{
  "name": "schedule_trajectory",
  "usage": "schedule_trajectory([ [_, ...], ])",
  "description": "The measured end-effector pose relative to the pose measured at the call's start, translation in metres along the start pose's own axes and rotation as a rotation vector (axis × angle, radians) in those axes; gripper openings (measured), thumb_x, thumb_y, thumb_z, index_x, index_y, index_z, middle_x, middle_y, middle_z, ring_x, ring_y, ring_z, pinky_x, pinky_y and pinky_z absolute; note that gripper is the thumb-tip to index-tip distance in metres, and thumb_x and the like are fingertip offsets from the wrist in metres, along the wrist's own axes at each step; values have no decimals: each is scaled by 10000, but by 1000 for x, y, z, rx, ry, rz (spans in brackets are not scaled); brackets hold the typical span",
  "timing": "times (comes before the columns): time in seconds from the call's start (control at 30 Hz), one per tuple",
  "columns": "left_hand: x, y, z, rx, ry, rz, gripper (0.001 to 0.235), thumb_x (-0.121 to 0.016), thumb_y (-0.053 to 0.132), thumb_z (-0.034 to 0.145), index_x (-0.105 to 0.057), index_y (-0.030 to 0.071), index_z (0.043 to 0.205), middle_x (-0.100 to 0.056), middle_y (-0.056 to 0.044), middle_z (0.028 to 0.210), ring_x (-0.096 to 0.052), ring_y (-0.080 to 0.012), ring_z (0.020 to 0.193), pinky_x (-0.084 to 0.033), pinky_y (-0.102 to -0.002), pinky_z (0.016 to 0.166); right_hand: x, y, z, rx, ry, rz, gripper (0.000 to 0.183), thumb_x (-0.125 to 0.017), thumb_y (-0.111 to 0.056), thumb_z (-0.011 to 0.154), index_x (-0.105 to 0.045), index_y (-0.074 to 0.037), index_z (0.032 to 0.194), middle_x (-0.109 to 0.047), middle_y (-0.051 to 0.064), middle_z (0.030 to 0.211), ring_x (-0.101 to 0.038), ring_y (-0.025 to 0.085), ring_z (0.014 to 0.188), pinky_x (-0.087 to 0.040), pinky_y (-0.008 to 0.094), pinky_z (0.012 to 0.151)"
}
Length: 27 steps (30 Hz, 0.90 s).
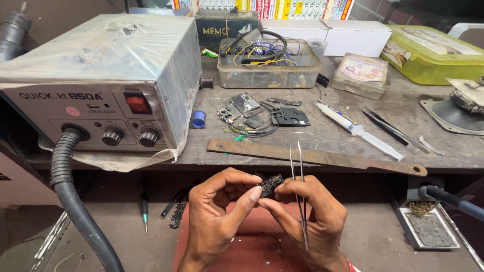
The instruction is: The person turns on a hot air rework station and then uses tweezers to handle a small circuit board. They clean the tip of a soldering iron with a brass wire sponge and a soldering iron stand. The person works at a cluttered electronics repair bench.
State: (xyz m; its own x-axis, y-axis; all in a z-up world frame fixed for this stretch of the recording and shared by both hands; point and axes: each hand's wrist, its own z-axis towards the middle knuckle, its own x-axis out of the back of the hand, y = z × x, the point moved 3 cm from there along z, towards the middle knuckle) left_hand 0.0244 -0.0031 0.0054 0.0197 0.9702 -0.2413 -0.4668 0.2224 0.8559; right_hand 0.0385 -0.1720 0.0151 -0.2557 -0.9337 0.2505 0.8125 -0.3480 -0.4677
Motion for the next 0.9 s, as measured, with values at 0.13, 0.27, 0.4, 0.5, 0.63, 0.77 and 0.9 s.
schedule_trajectory([
  [0.13, -1, -2, 0, 23, 13, -11, 125, -715, -48, 905, -741, -52, 1027, -730, -73, 925, -718, -107, 838, -585, -237, 752, 0, 2, 0, 1, 13, 6, 374, -935, -108, 687, -663, -58, 939, -707, 52, 837, -689, 144, 727, -553, 260, 630],
  [0.27, -1, -4, 0, -10, 10, 14, 121, -721, -54, 901, -742, -54, 1020, -725, -76, 924, -719, -111, 840, -583, -236, 756, 1, 3, 1, 12, 22, 5, 386, -944, -122, 678, -658, -61, 930, -704, 48, 827, -684, 142, 717, -549, 256, 619],
  [0.4, -1, -2, 0, -32, 22, 71, 133, -737, -59, 877, -751, -54, 1009, -730, -83, 919, -720, -116, 825, -578, -234, 748, 1, 3, 0, 5, 24, 20, 395, -948, -133, 672, -652, -62, 923, -698, 54, 831, -686, 140, 718, -553, 262, 627],
  [0.5, -1, -1, -1, -46, 29, 125, 152, -756, -57, 844, -754, -45, 995, -743, -88, 906, -744, -123, 828, -605, -242, 761, 2, 4, 0, 9, 19, 19, 395, -953, -147, 677, -644, -67, 909, -686, 48, 813, -686, 137, 717, -551, 260, 625],
  [0.63, -2, 0, 0, -59, 21, 118, 160, -763, -58, 839, -756, -43, 998, -746, -97, 900, -748, -132, 820, -609, -247, 760, 2, 7, -2, 10, 21, 42, 382, -944, -152, 694, -640, -69, 910, -684, 47, 819, -682, 141, 718, -542, 262, 624],
  [0.77, -1, 0, 1, -39, 23, 125, 156, -765, -53, 838, -759, -42, 994, -748, -98, 895, -750, -134, 810, -617, -252, 749, 1, 8, -2, 7, 19, 36, 382, -946, -164, 692, -641, -72, 903, -677, 44, 806, -676, 136, 705, -532, 264, 607],
  [0.9, -2, -1, 1, -43, 18, 98, 154, -758, -57, 846, -758, -51, 1000, -744, -106, 894, -744, -136, 814, -615, -254, 749, 2, 8, -2, 15, 14, 23, 386, -948, -170, 689, -641, -71, 901, -674, 44, 800, -671, 134, 703, -522, 263, 602],
])
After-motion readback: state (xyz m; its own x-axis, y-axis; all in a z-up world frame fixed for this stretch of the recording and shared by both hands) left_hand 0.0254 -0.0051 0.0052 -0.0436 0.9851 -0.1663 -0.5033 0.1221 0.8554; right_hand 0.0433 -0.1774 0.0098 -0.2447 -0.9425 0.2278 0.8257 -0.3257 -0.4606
